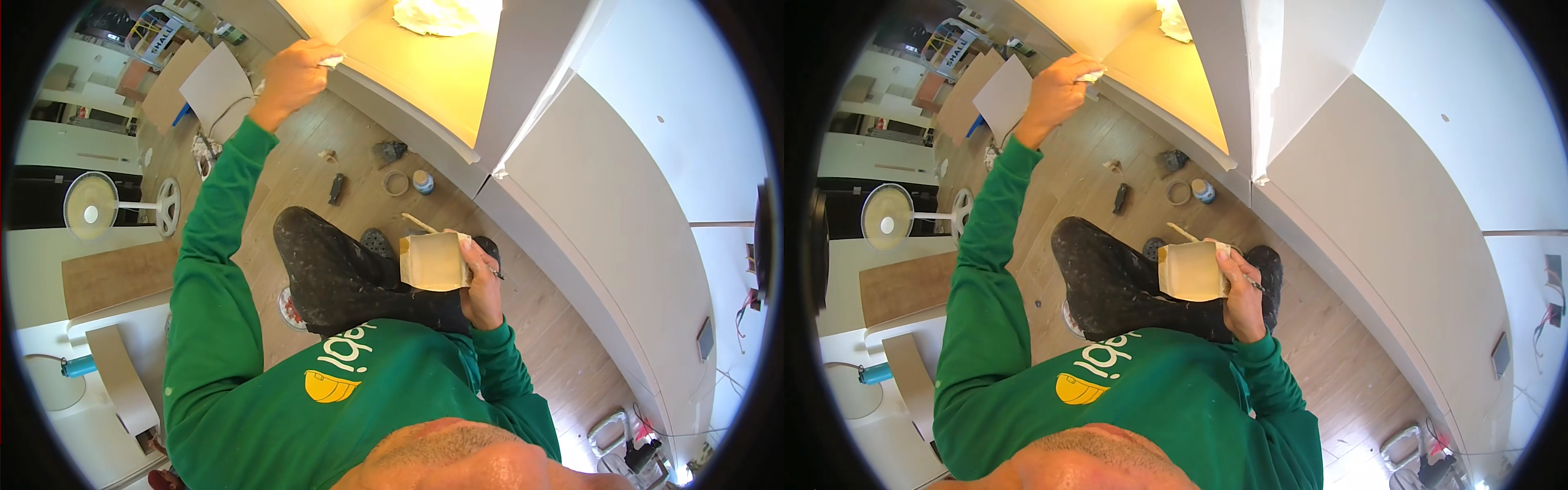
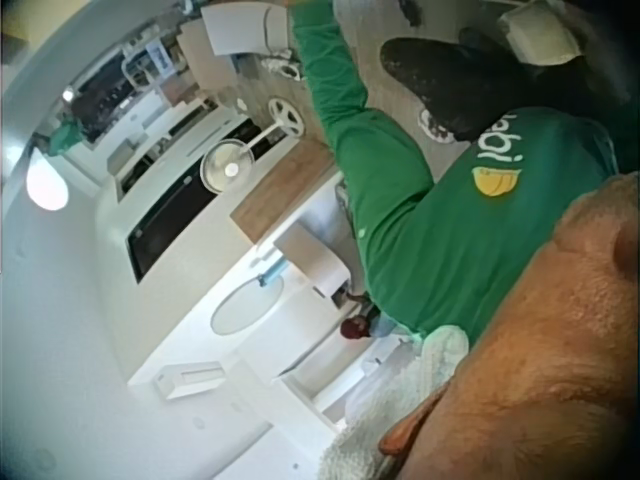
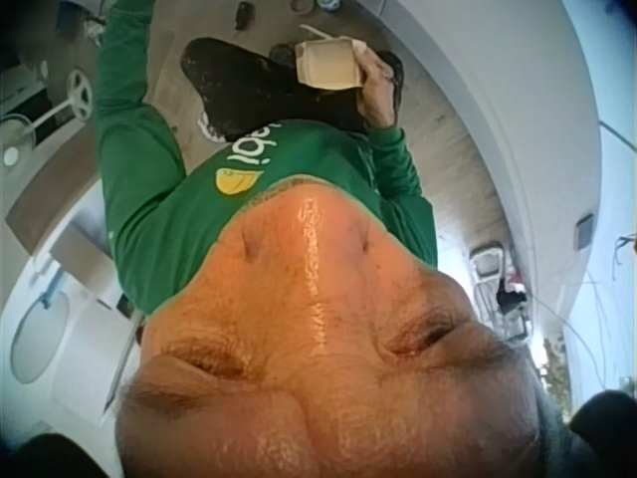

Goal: The person applies paint to the inner corners and edges of a built-in shelving unit using a brush, dipping it into a small container and using a cloth to wipe away excess paint from the surfaces.

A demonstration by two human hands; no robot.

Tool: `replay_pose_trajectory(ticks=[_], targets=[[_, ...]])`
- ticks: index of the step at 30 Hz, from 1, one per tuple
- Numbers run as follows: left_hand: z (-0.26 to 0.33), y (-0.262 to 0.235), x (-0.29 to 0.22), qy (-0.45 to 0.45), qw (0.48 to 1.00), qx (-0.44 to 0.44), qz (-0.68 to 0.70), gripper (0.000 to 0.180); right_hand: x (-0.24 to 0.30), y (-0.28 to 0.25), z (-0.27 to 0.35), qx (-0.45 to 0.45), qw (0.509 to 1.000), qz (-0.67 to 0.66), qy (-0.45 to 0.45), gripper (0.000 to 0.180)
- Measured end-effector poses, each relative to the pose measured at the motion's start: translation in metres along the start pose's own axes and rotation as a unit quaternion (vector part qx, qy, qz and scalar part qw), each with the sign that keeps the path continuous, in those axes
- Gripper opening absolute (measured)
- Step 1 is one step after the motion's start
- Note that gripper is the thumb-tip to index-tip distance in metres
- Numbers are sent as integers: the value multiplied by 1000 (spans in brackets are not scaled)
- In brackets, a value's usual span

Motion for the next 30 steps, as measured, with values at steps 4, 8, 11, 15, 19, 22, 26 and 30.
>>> replay_pose_trajectory(ticks=[4, 8, 11, 15, 19, 22, 26, 30], targets=[[8, 33, -16, 19, 999, 32, -23, 33, -6, -2, -1, 7, 1000, -1, -3, 42], [16, 46, -42, 61, 998, 25, -26, 32, -5, -6, 5, -6, 1000, -8, 3, 40], [20, 48, -84, 90, 995, 27, -35, 28, -5, -5, 7, -14, 1000, -6, 3, 39], [25, 52, -150, 111, 990, 83, -39, 25, -10, -1, 4, -3, 1000, -15, 11, 39], [25, 37, -198, 149, 984, 66, 74, 25, -14, 1, 3, 2, 1000, -8, 8, 38], [-2, 14, -172, 137, 972, -29, 191, 26, -11, -3, 9, -18, 1000, 5, 7, 38], [-58, 12, -114, 134, 991, -23, 20, 20, -9, -10, 14, -29, 999, 12, 14, 39], [-76, 83, -108, 179, 975, 123, -47, 15, -11, -8, 12, -24, 999, 41, 8, 43]])
Point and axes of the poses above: each hand's wrist, its own z-axis away from the middle knuckle, its own y-axis out of the palm, x = y × z, the point moved 8 cm from there along -z, towards the middle knuckle, and after that the axes turned 6 degrees about -x, right-handed, at the moved point
